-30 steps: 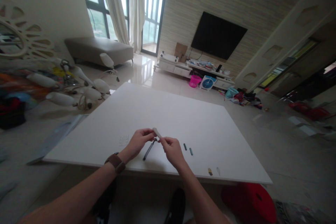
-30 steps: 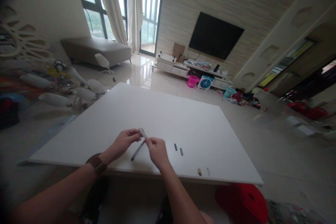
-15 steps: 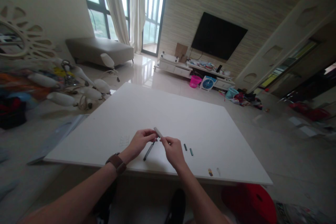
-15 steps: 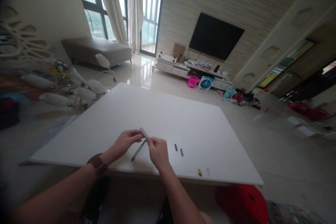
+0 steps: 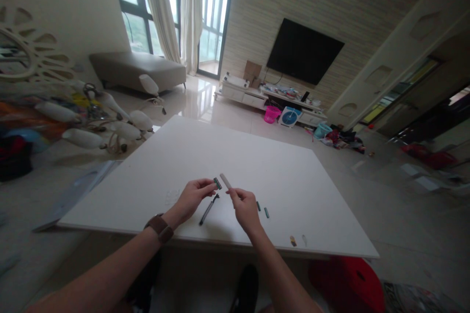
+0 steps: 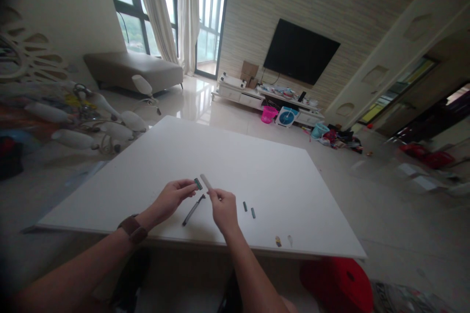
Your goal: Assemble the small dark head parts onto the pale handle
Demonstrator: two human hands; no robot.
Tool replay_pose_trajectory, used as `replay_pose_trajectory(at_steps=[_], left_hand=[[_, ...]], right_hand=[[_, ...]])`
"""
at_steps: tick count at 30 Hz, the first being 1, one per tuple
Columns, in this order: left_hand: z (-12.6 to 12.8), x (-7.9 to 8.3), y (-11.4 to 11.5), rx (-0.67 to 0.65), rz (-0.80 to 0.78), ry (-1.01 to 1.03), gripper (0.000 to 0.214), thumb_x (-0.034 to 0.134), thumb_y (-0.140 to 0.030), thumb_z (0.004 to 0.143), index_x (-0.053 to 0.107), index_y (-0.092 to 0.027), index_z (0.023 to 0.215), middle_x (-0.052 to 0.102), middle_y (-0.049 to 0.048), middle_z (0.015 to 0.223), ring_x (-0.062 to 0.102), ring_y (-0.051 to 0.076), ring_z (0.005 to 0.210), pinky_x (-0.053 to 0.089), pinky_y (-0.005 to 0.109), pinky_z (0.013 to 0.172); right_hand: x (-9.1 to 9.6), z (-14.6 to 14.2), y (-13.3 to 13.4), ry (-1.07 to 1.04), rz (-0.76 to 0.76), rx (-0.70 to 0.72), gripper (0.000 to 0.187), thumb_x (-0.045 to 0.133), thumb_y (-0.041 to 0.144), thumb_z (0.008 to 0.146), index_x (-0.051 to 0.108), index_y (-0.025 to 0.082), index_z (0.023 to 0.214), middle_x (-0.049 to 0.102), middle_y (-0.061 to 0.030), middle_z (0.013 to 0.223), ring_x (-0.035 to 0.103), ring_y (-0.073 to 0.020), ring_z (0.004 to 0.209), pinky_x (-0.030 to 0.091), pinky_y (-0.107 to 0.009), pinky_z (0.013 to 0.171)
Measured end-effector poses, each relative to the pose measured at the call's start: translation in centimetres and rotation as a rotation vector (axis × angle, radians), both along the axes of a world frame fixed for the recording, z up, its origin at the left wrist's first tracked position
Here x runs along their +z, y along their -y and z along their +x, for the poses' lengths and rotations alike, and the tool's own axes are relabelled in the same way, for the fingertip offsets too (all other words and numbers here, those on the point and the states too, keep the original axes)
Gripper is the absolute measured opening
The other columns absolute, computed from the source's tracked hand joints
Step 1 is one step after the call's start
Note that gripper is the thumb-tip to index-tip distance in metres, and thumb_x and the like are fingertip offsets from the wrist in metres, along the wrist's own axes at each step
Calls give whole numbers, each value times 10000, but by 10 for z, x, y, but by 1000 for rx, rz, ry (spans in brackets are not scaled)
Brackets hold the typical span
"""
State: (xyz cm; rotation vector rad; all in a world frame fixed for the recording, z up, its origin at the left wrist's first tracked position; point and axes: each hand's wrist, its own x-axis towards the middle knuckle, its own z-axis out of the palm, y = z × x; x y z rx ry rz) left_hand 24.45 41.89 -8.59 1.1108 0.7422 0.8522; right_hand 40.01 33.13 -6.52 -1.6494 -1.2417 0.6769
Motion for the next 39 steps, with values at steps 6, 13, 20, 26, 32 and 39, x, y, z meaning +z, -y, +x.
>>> replay_pose_trajectory(at_steps=[6, 13, 20, 26, 32, 39], left_hand=[[2, 2, 1, 57, -123, 90, 284, 834, -333, 658, 753, -120, 828, 709, 67, 816, 584, 122, 704, 466, 258, 715], [2, 4, 0, 89, -186, 147, 278, 849, -295, 638, 746, -109, 816, 709, 64, 802, 592, 108, 705, 467, 239, 715], [1, 4, -1, 102, -70, 59, 264, 810, -335, 680, 738, -122, 819, 723, 76, 817, 618, 134, 706, 495, 278, 726], [-7, 12, 8, 130, 805, -326, 148, 636, -288, 882, 732, -177, 900, 716, 60, 843, 640, 164, 787, 501, 302, 760], [-11, 10, 15, -5, 1395, -408, 221, 509, -149, 946, 673, -173, 1093, 700, 91, 927, 625, 168, 850, 511, 302, 746], [-8, 15, 19, -9, 1548, -455, 219, 535, -104, 922, 657, -172, 1091, 707, 89, 956, 635, 180, 870, 520, 323, 759]], right_hand=[[0, -2, 2, -1, 14, 25, 403, 528, 461, 899, 791, 157, 867, 566, 1, 565, 449, -113, 535, 302, -226, 524], [5, 4, 5, -6, 31, 47, 392, 538, 454, 895, 786, 152, 871, 557, -3, 574, 431, -109, 534, 290, -232, 513], [2, 4, 4, -92, -23, 105, 382, 572, 473, 867, 761, 147, 802, 467, 17, 518, 392, -91, 499, 271, -217, 476], [3, 4, -2, -616, -115, -20, 383, 642, 527, 790, 647, 153, 876, 548, 35, 574, 218, -28, 367, 111, -202, 366], [6, -2, -1, -854, -161, 24, 316, 784, 345, 643, 578, 155, 790, 645, 3, 670, 222, 2, 359, 94, -175, 345], [10, 4, 2, -923, -143, 42, 403, 800, 267, 601, 561, 191, 917, 560, 79, 582, 203, -2, 362, 98, -161, 342]])
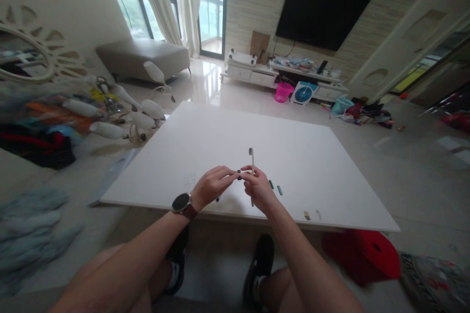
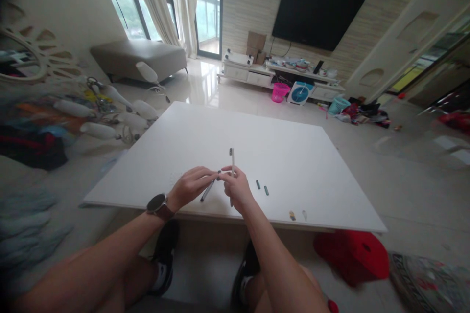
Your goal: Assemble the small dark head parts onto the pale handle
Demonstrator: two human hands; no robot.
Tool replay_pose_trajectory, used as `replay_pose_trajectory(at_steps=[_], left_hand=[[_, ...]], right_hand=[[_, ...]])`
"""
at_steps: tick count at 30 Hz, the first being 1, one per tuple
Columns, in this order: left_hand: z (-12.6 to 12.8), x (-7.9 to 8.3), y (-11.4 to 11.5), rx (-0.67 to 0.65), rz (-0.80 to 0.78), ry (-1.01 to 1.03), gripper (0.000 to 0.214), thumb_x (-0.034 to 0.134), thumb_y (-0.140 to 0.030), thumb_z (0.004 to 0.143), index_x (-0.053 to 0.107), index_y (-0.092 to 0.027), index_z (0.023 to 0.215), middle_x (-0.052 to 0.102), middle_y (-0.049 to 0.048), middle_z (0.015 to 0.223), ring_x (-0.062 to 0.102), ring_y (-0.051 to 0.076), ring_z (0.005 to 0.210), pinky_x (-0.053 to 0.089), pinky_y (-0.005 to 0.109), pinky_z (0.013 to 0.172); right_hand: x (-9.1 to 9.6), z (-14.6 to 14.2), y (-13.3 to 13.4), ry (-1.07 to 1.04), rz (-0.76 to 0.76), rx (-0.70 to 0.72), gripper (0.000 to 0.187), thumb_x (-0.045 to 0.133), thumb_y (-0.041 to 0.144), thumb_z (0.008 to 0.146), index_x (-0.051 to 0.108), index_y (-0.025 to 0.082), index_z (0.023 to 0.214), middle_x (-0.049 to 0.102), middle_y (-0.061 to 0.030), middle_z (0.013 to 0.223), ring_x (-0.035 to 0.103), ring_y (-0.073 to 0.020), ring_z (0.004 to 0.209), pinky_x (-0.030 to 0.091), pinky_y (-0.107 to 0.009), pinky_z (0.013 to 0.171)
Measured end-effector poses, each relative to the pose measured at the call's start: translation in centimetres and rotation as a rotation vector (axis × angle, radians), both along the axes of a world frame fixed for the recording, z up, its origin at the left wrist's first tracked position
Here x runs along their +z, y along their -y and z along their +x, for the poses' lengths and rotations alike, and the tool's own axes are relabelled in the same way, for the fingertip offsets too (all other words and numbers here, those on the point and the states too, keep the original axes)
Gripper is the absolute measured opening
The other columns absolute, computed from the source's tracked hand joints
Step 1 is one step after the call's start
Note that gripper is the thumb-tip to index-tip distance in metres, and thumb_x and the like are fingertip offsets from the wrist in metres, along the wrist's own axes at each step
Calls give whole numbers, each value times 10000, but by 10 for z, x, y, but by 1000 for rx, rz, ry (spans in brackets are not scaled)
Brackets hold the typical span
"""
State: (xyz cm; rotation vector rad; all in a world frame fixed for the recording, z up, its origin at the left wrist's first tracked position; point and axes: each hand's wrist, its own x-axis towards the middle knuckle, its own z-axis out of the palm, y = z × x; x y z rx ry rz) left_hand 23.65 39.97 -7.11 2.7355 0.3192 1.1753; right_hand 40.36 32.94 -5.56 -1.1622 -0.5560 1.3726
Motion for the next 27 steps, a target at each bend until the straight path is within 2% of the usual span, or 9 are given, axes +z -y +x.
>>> replay_pose_trajectory(at_steps=[3, 7, 13, 16, 19, 22, 25, 27], left_hand=[[4, -4, 3, -16, -115, 71, 209, 561, -110, 907, 668, -179, 1073, 712, 81, 949, 641, 172, 867, 524, 313, 766], [14, -7, 15, 29, -403, 208, 166, 583, -131, 889, 706, -197, 979, 718, 49, 881, 658, 150, 810, 524, 278, 748], [19, 6, 25, 181, -871, 284, 126, 652, -285, 849, 745, -204, 876, 743, 62, 866, 683, 194, 818, 527, 326, 818], [18, 6, 19, 113, -1206, 331, 187, 731, -335, 771, 743, -173, 864, 744, 83, 862, 686, 212, 814, 532, 339, 805], [17, 1, 9, -31, -1512, 233, 240, 745, -351, 751, 753, -143, 870, 737, 95, 842, 656, 182, 752, 512, 313, 743], [15, -4, 0, -117, -1615, 169, 240, 732, -356, 764, 761, -129, 838, 718, 80, 791, 605, 139, 688, 475, 279, 700], [13, -7, -5, -91, -1624, 206, 219, 754, -338, 738, 758, -127, 795, 705, 66, 751, 600, 134, 690, 470, 275, 714], [12, -8, -7, -48, -1637, 254, 222, 764, -337, 724, 756, -126, 793, 712, 74, 766, 618, 144, 709, 484, 291, 744]], right_hand=[[1, -1, 1, 14, 19, -4, 438, 787, 236, 592, 543, 198, 954, 569, 81, 586, 199, -6, 372, 103, -159, 344], [-2, -5, -1, 58, 0, -5, 379, 702, 202, 598, 535, 197, 938, 529, 93, 537, 237, -20, 360, 125, -161, 344], [2, -6, -3, 110, 25, 66, 377, 662, 246, 630, 530, 201, 981, 556, 81, 590, 230, -22, 362, 131, -167, 353], [1, -3, -2, 275, 70, 53, 366, 665, 254, 645, 549, 201, 989, 538, 79, 604, 302, -39, 396, 199, -172, 381], [-4, 0, -3, 452, 121, 39, 329, 660, 271, 676, 564, 206, 983, 550, 60, 655, 419, -72, 483, 304, -183, 449], [-9, 3, -4, 574, 187, 64, 284, 647, 292, 722, 569, 212, 984, 550, 47, 689, 511, -111, 598, 381, -206, 536], [-5, 6, -2, 728, 197, 45, 294, 659, 350, 770, 561, 216, 1012, 541, 47, 703, 491, -114, 600, 368, -214, 546], [0, 10, 1, 840, 197, 12, 258, 606, 419, 841, 572, 215, 996, 529, 42, 695, 453, -109, 577, 339, -219, 539]])
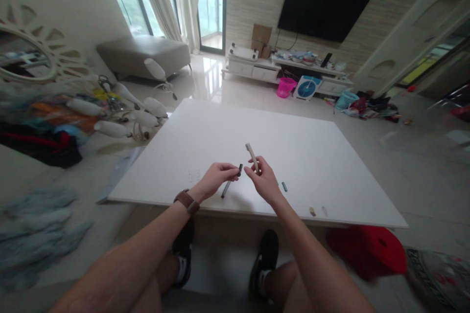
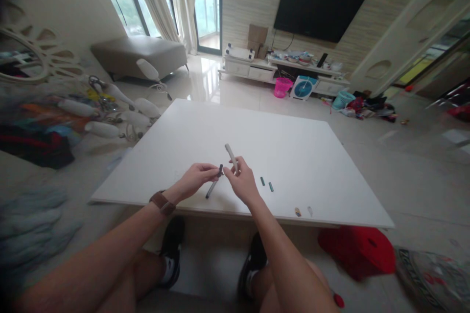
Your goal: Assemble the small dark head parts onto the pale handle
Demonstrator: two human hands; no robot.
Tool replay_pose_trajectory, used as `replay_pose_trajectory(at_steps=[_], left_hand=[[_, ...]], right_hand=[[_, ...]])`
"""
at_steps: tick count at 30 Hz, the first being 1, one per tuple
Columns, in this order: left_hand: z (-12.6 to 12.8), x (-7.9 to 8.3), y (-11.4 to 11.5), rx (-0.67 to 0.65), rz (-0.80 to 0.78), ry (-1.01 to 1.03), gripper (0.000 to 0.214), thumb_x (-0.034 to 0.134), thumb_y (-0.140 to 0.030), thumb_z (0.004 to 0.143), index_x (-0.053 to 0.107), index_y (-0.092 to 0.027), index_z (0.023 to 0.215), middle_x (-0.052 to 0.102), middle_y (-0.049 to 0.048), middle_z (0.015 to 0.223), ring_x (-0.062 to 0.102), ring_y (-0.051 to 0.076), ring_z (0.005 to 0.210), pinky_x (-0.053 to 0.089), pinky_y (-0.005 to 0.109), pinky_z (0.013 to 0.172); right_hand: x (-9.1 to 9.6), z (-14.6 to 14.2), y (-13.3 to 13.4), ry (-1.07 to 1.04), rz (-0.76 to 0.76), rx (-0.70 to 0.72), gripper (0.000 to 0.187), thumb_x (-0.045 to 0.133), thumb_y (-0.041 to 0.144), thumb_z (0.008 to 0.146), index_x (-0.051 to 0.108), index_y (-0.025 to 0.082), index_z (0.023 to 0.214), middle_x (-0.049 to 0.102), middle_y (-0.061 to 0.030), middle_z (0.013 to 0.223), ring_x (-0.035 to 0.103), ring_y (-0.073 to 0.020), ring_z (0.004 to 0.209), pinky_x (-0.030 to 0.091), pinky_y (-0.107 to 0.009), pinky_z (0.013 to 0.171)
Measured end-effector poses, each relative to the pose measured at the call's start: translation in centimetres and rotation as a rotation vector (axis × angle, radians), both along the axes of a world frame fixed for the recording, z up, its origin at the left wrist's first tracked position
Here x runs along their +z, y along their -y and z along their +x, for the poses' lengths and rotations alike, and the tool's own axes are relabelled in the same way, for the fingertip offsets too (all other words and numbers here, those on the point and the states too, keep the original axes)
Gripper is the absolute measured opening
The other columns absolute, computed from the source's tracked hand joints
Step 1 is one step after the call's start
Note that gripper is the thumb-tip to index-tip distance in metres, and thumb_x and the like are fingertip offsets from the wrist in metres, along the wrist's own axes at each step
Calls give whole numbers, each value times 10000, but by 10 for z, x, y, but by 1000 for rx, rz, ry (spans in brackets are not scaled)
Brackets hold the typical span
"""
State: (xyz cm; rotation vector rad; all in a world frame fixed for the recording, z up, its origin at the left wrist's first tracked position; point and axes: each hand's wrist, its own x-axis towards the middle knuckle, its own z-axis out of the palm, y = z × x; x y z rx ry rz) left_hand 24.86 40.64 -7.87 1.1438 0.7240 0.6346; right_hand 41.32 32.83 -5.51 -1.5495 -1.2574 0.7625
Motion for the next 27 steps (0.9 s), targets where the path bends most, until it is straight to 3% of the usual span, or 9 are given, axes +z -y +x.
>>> replay_pose_trajectory(at_steps=[5, 8, 10, 15, 18, 20, 24, 27], left_hand=[[-2, 3, -1, 129, -2, -50, 211, 759, -321, 702, 759, -121, 769, 720, 89, 736, 637, 171, 693, 511, 327, 747], [-2, 5, 0, 169, 57, -87, 191, 742, -315, 707, 757, -126, 726, 704, 76, 668, 619, 166, 642, 509, 320, 706], [-2, 7, 1, 197, 78, -107, 192, 735, -319, 710, 755, -128, 706, 701, 76, 651, 613, 164, 624, 503, 313, 681], [-2, 7, 1, 255, 132, -162, 184, 728, -309, 707, 757, -128, 691, 695, 72, 620, 614, 167, 602, 483, 298, 640], [-1, 6, 1, 296, 99, -155, 188, 741, -310, 693, 756, -123, 696, 703, 78, 637, 623, 169, 610, 484, 296, 639], [-1, 4, 0, 300, 81, -146, 188, 740, -309, 693, 758, -121, 704, 707, 82, 648, 627, 171, 621, 487, 297, 645], [-1, 1, -2, 313, 74, -128, 156, 724, -273, 698, 763, -124, 723, 701, 74, 638, 622, 164, 626, 484, 290, 651], [-1, -1, -3, 330, 34, -83, 183, 744, -299, 690, 761, -122, 734, 713, 83, 682, 632, 162, 646, 489, 292, 669]], right_hand=[[7, 8, 10, 332, -33, 132, 343, 446, 454, 953, 641, 207, 816, 510, 12, 601, 427, -124, 564, 266, -245, 549], [4, 11, 10, 488, -58, 72, 358, 454, 435, 954, 655, 207, 765, 550, -9, 604, 436, -130, 561, 249, -260, 559], [1, 11, 8, 498, -42, 2, 374, 425, 429, 969, 669, 208, 792, 571, -18, 617, 453, -136, 570, 249, -264, 563], [2, 10, 5, 505, -69, 49, 383, 446, 424, 959, 698, 210, 766, 600, -22, 616, 453, -139, 555, 242, -267, 553], [4, 12, 4, 461, -36, -45, 380, 433, 429, 963, 718, 212, 836, 586, -15, 616, 462, -145, 568, 257, -261, 559], [3, 11, 5, 418, -29, -15, 376, 432, 430, 963, 724, 213, 869, 578, -9, 617, 464, -145, 575, 262, -257, 559], [-1, 3, 7, 372, -70, 132, 393, 461, 428, 946, 702, 197, 737, 553, 1, 591, 436, -132, 562, 255, -253, 551], [-2, 2, 5, 300, -59, 148, 405, 475, 436, 933, 693, 181, 707, 514, 12, 566, 428, -128, 560, 256, -249, 544]])
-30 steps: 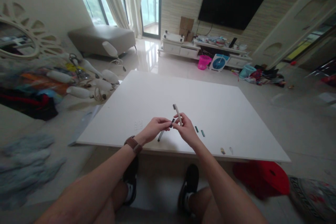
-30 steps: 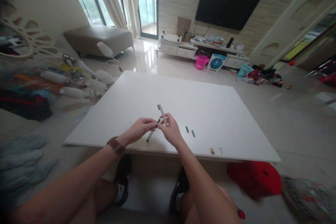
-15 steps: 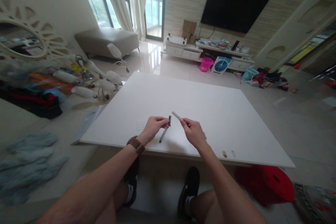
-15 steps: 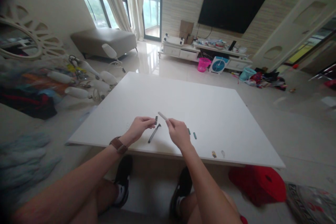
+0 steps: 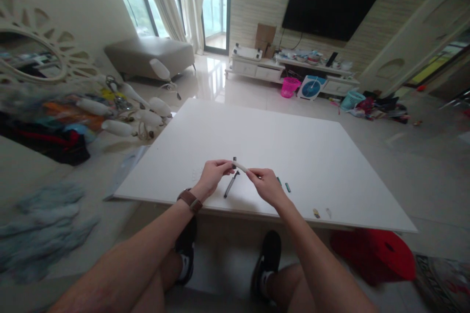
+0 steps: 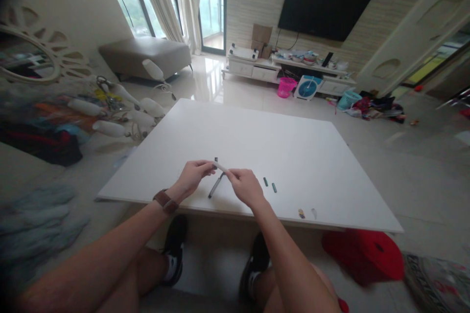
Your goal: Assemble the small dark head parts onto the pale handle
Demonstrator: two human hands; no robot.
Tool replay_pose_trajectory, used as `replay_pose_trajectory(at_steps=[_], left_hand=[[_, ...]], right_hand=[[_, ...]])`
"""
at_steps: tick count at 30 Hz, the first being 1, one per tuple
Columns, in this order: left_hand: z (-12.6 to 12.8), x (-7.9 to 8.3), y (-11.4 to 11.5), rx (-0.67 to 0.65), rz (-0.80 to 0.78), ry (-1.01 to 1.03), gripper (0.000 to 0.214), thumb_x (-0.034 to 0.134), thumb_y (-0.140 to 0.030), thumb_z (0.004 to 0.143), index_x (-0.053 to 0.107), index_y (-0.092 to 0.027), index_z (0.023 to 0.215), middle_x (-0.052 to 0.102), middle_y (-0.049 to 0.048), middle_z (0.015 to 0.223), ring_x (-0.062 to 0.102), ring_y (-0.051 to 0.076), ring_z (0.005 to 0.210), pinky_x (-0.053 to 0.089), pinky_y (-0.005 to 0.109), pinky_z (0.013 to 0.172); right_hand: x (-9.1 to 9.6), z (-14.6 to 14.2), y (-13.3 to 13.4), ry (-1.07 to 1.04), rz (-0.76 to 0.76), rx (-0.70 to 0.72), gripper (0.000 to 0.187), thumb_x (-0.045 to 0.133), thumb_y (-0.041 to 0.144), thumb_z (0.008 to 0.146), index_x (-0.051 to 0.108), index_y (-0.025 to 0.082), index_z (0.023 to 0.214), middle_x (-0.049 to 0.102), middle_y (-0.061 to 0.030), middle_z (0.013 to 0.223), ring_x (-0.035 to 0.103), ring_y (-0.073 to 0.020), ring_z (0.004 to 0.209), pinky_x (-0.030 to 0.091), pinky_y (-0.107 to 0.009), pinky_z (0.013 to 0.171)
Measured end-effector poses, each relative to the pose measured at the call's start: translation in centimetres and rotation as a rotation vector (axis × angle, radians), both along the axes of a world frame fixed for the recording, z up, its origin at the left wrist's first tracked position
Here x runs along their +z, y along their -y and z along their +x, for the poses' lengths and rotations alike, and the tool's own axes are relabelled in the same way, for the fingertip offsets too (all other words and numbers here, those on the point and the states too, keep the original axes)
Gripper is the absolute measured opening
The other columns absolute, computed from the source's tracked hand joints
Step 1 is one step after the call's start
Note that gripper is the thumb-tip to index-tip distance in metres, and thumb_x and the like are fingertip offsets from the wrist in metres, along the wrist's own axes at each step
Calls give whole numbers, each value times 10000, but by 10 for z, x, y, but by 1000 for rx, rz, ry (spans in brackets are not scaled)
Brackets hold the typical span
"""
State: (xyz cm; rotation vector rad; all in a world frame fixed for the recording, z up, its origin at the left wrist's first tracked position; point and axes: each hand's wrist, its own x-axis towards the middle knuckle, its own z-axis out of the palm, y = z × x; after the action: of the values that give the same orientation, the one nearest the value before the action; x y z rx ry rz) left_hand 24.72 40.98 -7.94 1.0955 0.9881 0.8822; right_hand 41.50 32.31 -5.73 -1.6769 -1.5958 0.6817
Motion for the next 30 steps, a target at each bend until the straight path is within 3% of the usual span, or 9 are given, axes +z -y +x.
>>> replay_pose_trajectory(at_steps=[6, 13, 21, 27, 30], left_hand=[[0, 1, 1, -1, -47, 84, 236, 781, -325, 667, 758, -109, 761, 729, 97, 749, 657, 165, 692, 517, 306, 725], [2, 0, 3, -1, -111, 147, 298, 808, -354, 656, 743, -104, 805, 736, 115, 787, 690, 192, 751, 540, 340, 788], [3, 1, 4, 75, -23, 106, 294, 798, -366, 667, 732, -103, 780, 725, 98, 749, 682, 182, 708, 536, 322, 733], [8, 6, 12, 2, 99, 18, 235, 766, -340, 703, 706, -114, 725, 706, 70, 677, 672, 177, 648, 516, 291, 646], [7, 5, 9, 107, 62, 80, 216, 764, -319, 694, 706, -117, 743, 707, 57, 682, 672, 167, 642, 513, 282, 651]], right_hand=[[-2, -7, -2, -104, 4, 2, 395, 474, 436, 930, 748, 176, 814, 565, 9, 631, 460, -134, 603, 301, -241, 576], [-5, -7, -3, -137, 22, -74, 400, 485, 441, 927, 733, 165, 777, 512, 12, 602, 425, -126, 584, 276, -243, 565], [-6, -13, -2, -39, 4, -36, 395, 462, 426, 951, 748, 188, 822, 592, -3, 624, 450, -135, 587, 276, -252, 565], [-7, -14, -6, -80, 34, -50, 363, 454, 388, 960, 769, 208, 953, 701, -16, 780, 550, -155, 683, 331, -244, 625], [-7, -15, -6, -49, 28, -46, 374, 450, 390, 965, 768, 197, 925, 676, -7, 723, 540, -147, 666, 323, -238, 611]])
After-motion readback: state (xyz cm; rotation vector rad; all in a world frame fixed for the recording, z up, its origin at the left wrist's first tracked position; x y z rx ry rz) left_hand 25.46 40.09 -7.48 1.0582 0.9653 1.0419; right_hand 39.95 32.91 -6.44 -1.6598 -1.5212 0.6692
